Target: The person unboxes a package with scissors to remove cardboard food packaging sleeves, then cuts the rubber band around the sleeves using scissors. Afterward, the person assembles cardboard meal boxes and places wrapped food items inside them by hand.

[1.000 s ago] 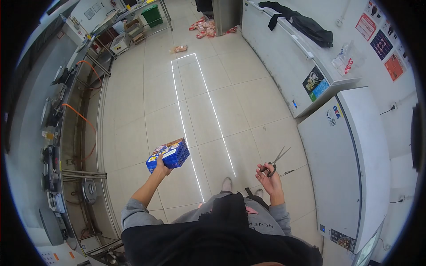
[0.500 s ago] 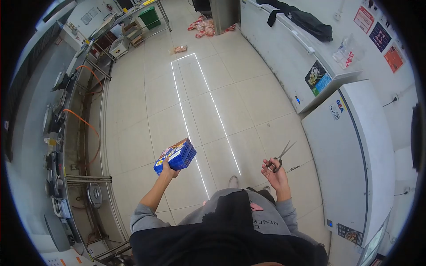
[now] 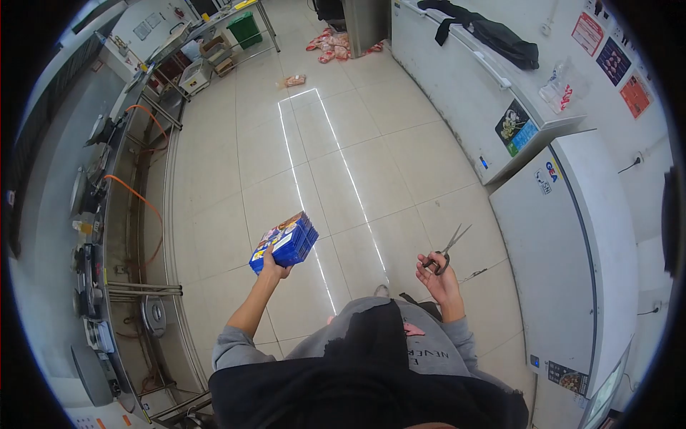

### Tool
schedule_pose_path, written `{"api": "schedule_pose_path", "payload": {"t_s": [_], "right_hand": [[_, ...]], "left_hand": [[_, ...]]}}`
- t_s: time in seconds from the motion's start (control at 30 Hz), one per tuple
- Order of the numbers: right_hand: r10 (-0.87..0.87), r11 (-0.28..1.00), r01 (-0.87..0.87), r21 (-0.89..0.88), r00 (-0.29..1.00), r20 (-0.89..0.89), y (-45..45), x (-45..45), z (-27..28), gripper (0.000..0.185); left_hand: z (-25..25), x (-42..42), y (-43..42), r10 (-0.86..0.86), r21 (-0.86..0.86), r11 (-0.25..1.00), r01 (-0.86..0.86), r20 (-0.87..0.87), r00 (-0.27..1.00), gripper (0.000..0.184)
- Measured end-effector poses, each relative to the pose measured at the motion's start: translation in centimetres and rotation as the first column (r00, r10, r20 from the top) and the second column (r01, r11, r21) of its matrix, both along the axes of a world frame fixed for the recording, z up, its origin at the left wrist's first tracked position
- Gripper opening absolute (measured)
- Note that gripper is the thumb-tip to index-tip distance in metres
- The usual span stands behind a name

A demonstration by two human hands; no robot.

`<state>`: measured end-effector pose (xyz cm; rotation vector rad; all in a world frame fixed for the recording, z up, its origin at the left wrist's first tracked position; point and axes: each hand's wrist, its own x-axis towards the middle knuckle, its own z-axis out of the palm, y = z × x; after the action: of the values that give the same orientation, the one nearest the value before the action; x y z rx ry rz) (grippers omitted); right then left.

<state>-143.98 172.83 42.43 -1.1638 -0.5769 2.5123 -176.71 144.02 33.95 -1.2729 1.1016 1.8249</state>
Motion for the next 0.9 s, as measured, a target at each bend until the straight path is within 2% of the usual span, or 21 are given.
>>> {"api": "schedule_pose_path", "payload": {"t_s": [0.43, 0.5, 0.63, 0.7, 0.77, 0.83, 0.9], "right_hand": [[0.038, 0.999, -0.038, 0.003, 0.999, -0.022, 0.3, -1.4, -0.6, 0.022], [0.038, 0.999, -0.038, 0.002, 0.999, -0.012, 0.2, -1.5, -0.4, 0.022], [0.038, 0.999, -0.038, -0.004, 0.999, -0.004, 0.6, -1.4, -0.2, 0.022], [0.042, 0.999, -0.042, -0.003, 0.999, 0.0, 0.7, -1.3, -0.3, 0.022], [0.051, 0.999, -0.051, 0.001, 0.999, 0.007, 1.1, -1.3, -0.4, 0.021], [0.041, 0.999, -0.041, -0.004, 0.999, 0.005, 1.2, -1.4, -0.4, 0.021], [0.044, 0.999, -0.044, -0.001, 0.999, 0.004, 1.1, -1.4, -0.5, 0.021]], "left_hand": [[-0.2, 0.1, -0.2, -0.02, -0.069, 0.997, 0.021, 0.025, 0.999, 0.052], [-0.8, 0.2, -0.8, -0.102, -0.056, 0.994, 0.097, -0.096, 0.99, 0.051], [-0.8, -0.2, -2.1, -0.123, 0.027, 0.991, 0.131, -0.185, 0.975, 0.045], [0.6, -0.2, -2.3, -0.194, 0.27, 0.913, 0.306, -0.371, 0.908, 0.048], [2.6, 0.5, -1.7, -0.148, 0.324, 0.903, 0.281, -0.378, 0.914, 0.044], [4.5, 1.3, -0.6, -0.045, 0.486, 0.777, 0.401, -0.593, 0.804, 0.044], [2.9, 1.2, -0.8, 0.025, 0.432, 0.825, 0.364, -0.672, 0.74, 0.052]]}}
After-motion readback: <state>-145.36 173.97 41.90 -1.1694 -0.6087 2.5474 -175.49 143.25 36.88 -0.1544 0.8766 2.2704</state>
